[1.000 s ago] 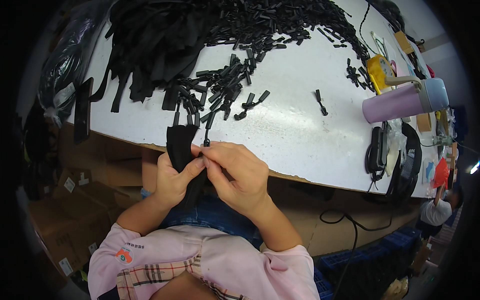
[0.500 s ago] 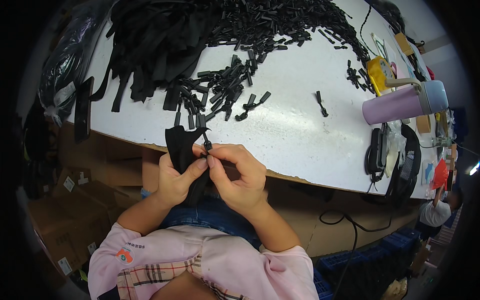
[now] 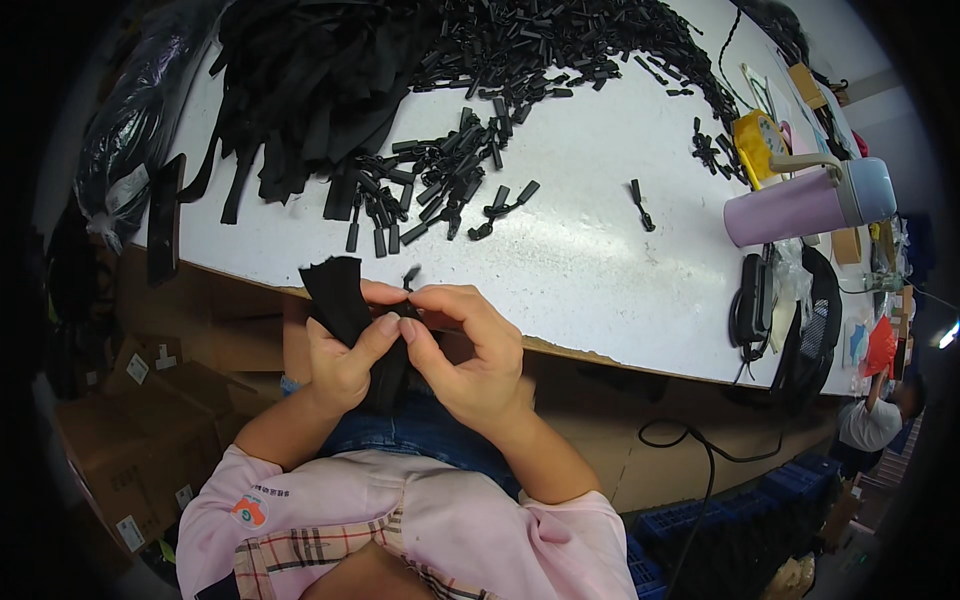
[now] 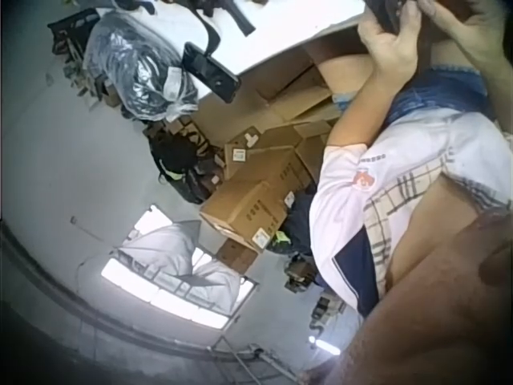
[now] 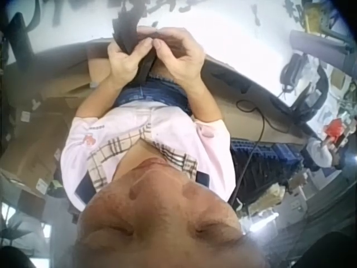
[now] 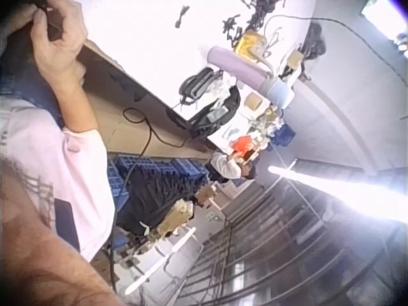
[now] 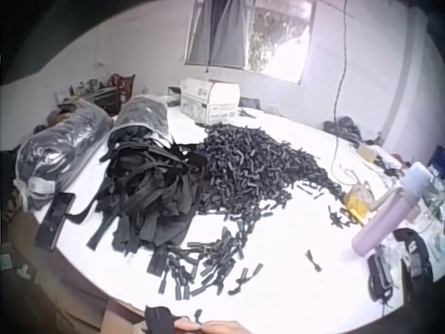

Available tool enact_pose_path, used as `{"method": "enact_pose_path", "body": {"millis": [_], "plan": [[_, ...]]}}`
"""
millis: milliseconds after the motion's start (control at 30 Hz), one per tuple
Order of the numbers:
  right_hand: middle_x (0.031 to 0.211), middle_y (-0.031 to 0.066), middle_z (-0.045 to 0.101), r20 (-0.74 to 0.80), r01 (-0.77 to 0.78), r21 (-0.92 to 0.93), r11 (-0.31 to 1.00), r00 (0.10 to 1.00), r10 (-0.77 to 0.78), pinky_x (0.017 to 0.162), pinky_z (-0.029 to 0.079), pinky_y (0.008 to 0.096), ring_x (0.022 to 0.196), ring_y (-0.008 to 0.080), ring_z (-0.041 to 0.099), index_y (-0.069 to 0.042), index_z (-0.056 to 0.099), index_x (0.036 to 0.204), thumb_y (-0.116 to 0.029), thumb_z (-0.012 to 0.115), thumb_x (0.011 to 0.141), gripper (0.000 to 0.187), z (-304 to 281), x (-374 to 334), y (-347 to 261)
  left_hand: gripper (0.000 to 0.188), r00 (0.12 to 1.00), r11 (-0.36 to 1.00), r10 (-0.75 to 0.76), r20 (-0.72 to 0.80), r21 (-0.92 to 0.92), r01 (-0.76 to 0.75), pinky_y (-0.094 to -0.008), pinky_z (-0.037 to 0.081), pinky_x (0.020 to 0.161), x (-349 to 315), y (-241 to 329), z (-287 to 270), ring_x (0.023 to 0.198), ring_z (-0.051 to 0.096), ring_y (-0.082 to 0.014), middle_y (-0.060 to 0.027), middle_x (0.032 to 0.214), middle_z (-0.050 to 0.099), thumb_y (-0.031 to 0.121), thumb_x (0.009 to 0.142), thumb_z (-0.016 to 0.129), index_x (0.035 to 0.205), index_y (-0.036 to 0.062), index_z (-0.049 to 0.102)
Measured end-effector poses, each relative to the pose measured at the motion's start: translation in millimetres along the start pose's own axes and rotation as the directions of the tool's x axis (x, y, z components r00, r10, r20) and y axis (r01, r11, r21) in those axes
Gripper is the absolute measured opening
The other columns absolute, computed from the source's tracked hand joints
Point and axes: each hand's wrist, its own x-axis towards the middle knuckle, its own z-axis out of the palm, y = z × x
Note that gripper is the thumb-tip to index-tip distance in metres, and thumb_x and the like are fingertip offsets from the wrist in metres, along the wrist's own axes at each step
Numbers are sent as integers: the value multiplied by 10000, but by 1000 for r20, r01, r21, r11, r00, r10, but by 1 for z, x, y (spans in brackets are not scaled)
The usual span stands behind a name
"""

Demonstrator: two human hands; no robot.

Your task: Assembling plastic tips onto black fabric straps at a workbench.

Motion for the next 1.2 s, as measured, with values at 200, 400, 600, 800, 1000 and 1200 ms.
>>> {"method": "enact_pose_path", "body": {"millis": [200, 400, 600, 800, 1000, 1200], "plan": [[767, 60, 526, 18, -43, 45, 998, 999, 42, 552, 404, 184, 656, 76, 500, 24, 540, 824, 41, 575, 725, 107, -2, -3, 1, 178, 997, 996, 71, -17, 53, -70, -202, 434, 650, 1, 3, 3, 696, 534, -66, -33, 785, 586, 77, 778, 561, 937, -3, 551], [750, 47, 523, 155, -246, 338, 908, 967, 204, 484, 370, 165, 588, 54, 476, 26, 532, 803, 30, 557, 747, 62, -9, 3, 2, 178, 992, 984, -106, 72, -139, 115, -153, 371, 452, 2, 13, -2, 508, 473, -34, -29, 704, 570, 77, 782, 551, 937, -10, 544], [641, 11, 513, 343, -511, 427, 746, 855, 390, 394, 300, 152, 485, 18, 423, 14, 518, 767, -7, 565, 754, 53, -19, 9, -3, 173, 979, 960, -135, 150, -225, 167, -145, 307, 394, 6, 14, -3, 445, 415, -17, -16, 658, 551, 77, 789, 532, 938, -10, 543], [621, 1, 507, 399, -588, 445, 675, 805, 439, 390, 286, 149, 475, 8, 401, 8, 517, 764, -19, 570, 751, 61, -21, 12, 0, 178, 969, 950, -152, 196, -241, 198, -150, 301, 397, 6, 10, -6, 453, 406, -11, -2, 665, 545, 81, 791, 533, 944, -8, 551], [671, 6, 502, 169, -325, 348, 879, 944, 283, 398, 291, 156, 491, 18, 401, 4, 516, 765, 0, 564, 745, 52, -5, 6, 1, 181, 985, 975, -111, 130, -177, 133, -144, 302, 413, 6, 13, 0, 478, 409, 0, 1, 676, 549, 63, 789, 533, 953, -11, 549], [660, 23, 487, 36, 121, -191, 974, 993, -116, 392, 279, 180, 459, 27, 363, -6, 516, 751, -4, 582, 719, 74, -2, 0, 7, 182, 985, 974, -168, 26, -151, 170, -154, 369, 508, 4, 15, 4, 585, 463, -8, 8, 704, 560, 47, 789, 520, 962, 1, 551]]}}
